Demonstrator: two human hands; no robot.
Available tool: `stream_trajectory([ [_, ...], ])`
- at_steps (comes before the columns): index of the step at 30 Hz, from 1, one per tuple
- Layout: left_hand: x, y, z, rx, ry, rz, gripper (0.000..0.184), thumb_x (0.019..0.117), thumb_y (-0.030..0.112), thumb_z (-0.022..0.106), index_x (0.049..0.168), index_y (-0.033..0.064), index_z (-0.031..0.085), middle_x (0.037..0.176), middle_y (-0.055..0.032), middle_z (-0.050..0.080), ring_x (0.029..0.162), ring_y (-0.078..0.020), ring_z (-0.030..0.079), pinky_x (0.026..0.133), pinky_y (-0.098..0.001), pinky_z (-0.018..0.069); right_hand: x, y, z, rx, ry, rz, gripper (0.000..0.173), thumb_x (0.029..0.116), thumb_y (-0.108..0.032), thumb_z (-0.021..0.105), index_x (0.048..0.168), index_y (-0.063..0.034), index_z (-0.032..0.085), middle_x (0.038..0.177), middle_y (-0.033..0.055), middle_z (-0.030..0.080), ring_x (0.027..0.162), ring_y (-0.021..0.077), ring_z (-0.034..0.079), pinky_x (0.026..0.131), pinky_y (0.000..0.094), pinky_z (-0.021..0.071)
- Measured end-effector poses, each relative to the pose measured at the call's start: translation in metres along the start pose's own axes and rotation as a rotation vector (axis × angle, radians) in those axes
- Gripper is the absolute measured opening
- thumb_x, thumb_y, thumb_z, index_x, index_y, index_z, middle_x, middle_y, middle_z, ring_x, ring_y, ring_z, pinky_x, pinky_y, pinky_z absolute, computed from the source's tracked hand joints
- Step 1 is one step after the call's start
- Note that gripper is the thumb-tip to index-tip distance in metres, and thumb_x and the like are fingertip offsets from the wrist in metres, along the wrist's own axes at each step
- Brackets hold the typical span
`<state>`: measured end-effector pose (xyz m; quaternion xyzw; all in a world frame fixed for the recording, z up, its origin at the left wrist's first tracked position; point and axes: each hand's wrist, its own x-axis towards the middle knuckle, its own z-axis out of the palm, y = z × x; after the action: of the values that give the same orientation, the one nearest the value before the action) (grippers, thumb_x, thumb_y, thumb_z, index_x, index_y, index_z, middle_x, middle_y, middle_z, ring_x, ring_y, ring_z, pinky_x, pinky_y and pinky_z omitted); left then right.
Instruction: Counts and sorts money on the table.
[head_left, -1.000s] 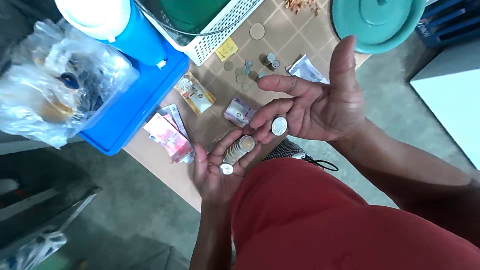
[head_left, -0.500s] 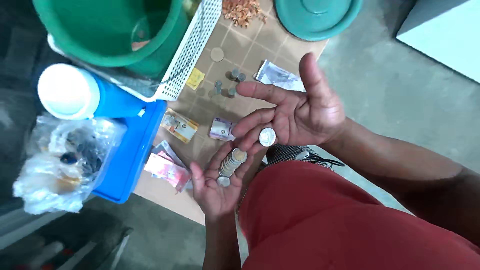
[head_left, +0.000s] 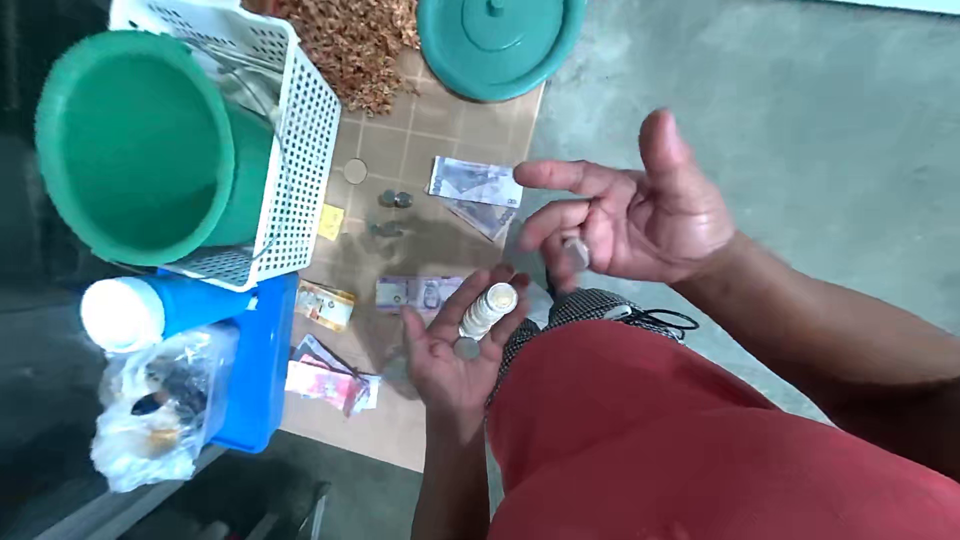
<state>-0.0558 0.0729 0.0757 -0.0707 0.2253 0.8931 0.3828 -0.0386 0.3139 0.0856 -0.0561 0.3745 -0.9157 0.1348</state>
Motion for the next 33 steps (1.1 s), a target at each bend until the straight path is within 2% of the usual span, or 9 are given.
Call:
stream_trajectory([
  [2, 0.014, -0.022, 0.01, -0.011, -0.081, -0.068, 0.079, 0.0967, 0.068, 0.042, 0.131, 0.0021, 0.067, 0.137, -0.022, 0.062, 0.128, -0.0346, 0.061, 0.104, -0.0471, 0.0519, -0.027, -0.014, -0.013, -0.371, 0.139, -0.084, 0.047, 0.1056, -0.039, 0.052, 0.138, -0.0061, 0.056, 0.098, -0.0029, 0.071, 0.071, 0.0031, 0.064, 0.059, 0.0193, 0.0549],
  [4, 0.026, -0.045, 0.021, 0.012, -0.134, -0.123, 0.079, 0.0967, 0.069, 0.042, 0.134, 0.003, 0.064, 0.139, -0.0214, 0.06, 0.128, -0.034, 0.06, 0.105, -0.0465, 0.0517, -0.054, -0.023, -0.023, -0.769, 0.177, -0.19, 0.041, 0.091, -0.022, 0.075, 0.124, -0.0004, 0.066, 0.095, -0.0039, 0.066, 0.068, -0.0032, 0.055, 0.055, 0.0123, 0.0466],
  [9, 0.045, -0.098, 0.049, 0.023, -0.146, -0.219, 0.082, 0.0944, 0.07, 0.047, 0.137, 0.0016, 0.061, 0.135, -0.02, 0.062, 0.122, -0.0317, 0.063, 0.101, -0.0449, 0.0537, -0.108, -0.039, -0.043, -1.201, 0.161, -0.262, 0.033, 0.0886, -0.033, 0.08, 0.114, -0.0119, 0.077, 0.114, 0.006, 0.06, 0.084, 0.0001, 0.057, 0.066, 0.012, 0.0487],
  [13, 0.05, -0.126, 0.064, 0.015, -0.147, -0.238, 0.081, 0.0944, 0.069, 0.049, 0.136, 0.0009, 0.062, 0.135, -0.0199, 0.062, 0.122, -0.0311, 0.064, 0.103, -0.0465, 0.0528, -0.13, -0.054, -0.056, -1.085, 0.164, -0.273, 0.023, 0.0898, -0.022, 0.079, 0.104, -0.004, 0.075, 0.111, 0.006, 0.06, 0.08, -0.0016, 0.058, 0.063, 0.0106, 0.0512],
  [18, 0.052, -0.143, 0.069, 0.023, -0.161, -0.253, 0.079, 0.0957, 0.066, 0.048, 0.137, -0.0007, 0.061, 0.135, -0.0202, 0.061, 0.121, -0.0301, 0.064, 0.103, -0.0459, 0.0525, -0.149, -0.059, -0.064, -1.13, 0.151, -0.245, 0.027, 0.0922, -0.025, 0.076, 0.111, -0.0059, 0.074, 0.114, 0.0044, 0.059, 0.084, -0.001, 0.059, 0.067, 0.0108, 0.0528],
  [21, 0.052, -0.148, 0.071, 0.035, -0.154, -0.249, 0.079, 0.0954, 0.065, 0.05, 0.137, -0.0009, 0.061, 0.135, -0.0214, 0.061, 0.121, -0.0317, 0.064, 0.103, -0.0478, 0.0521, -0.153, -0.063, -0.065, -1.093, 0.157, -0.216, 0.019, 0.0906, -0.021, 0.076, 0.101, -0.0058, 0.07, 0.11, 0.0038, 0.061, 0.08, -0.0006, 0.057, 0.063, 0.0119, 0.0505],
  [27, 0.053, -0.153, 0.078, -0.064, -0.23, -0.292, 0.079, 0.096, 0.066, 0.047, 0.133, -0.0013, 0.063, 0.138, -0.0249, 0.06, 0.127, -0.0365, 0.061, 0.106, -0.048, 0.0507, -0.154, -0.073, -0.091, -0.402, 0.19, -0.184, 0.003, 0.0969, -0.017, 0.067, 0.094, -0.0179, 0.065, 0.095, -0.0045, 0.07, 0.072, 0.0031, 0.066, 0.06, 0.0196, 0.0566],
  [29, 0.053, -0.153, 0.078, -0.054, -0.241, -0.289, 0.077, 0.0973, 0.065, 0.047, 0.131, -0.0019, 0.065, 0.14, -0.0249, 0.059, 0.129, -0.0359, 0.06, 0.107, -0.0473, 0.05, -0.155, -0.078, -0.106, -0.158, 0.208, -0.184, 0.008, 0.0985, -0.015, 0.059, 0.095, -0.0185, 0.065, 0.098, -0.0004, 0.071, 0.076, 0.0079, 0.068, 0.063, 0.0238, 0.0588],
  [33, 0.058, -0.15, 0.077, -0.019, -0.226, -0.307, 0.079, 0.098, 0.064, 0.045, 0.134, -0.0038, 0.062, 0.142, -0.0256, 0.057, 0.131, -0.0356, 0.058, 0.109, -0.0467, 0.0484, -0.154, -0.083, -0.111, -0.158, 0.328, -0.079, 0.015, 0.0991, -0.014, 0.049, 0.097, -0.0177, 0.064, 0.081, -0.0021, 0.068, 0.062, 0.0065, 0.064, 0.053, 0.0225, 0.0558],
])
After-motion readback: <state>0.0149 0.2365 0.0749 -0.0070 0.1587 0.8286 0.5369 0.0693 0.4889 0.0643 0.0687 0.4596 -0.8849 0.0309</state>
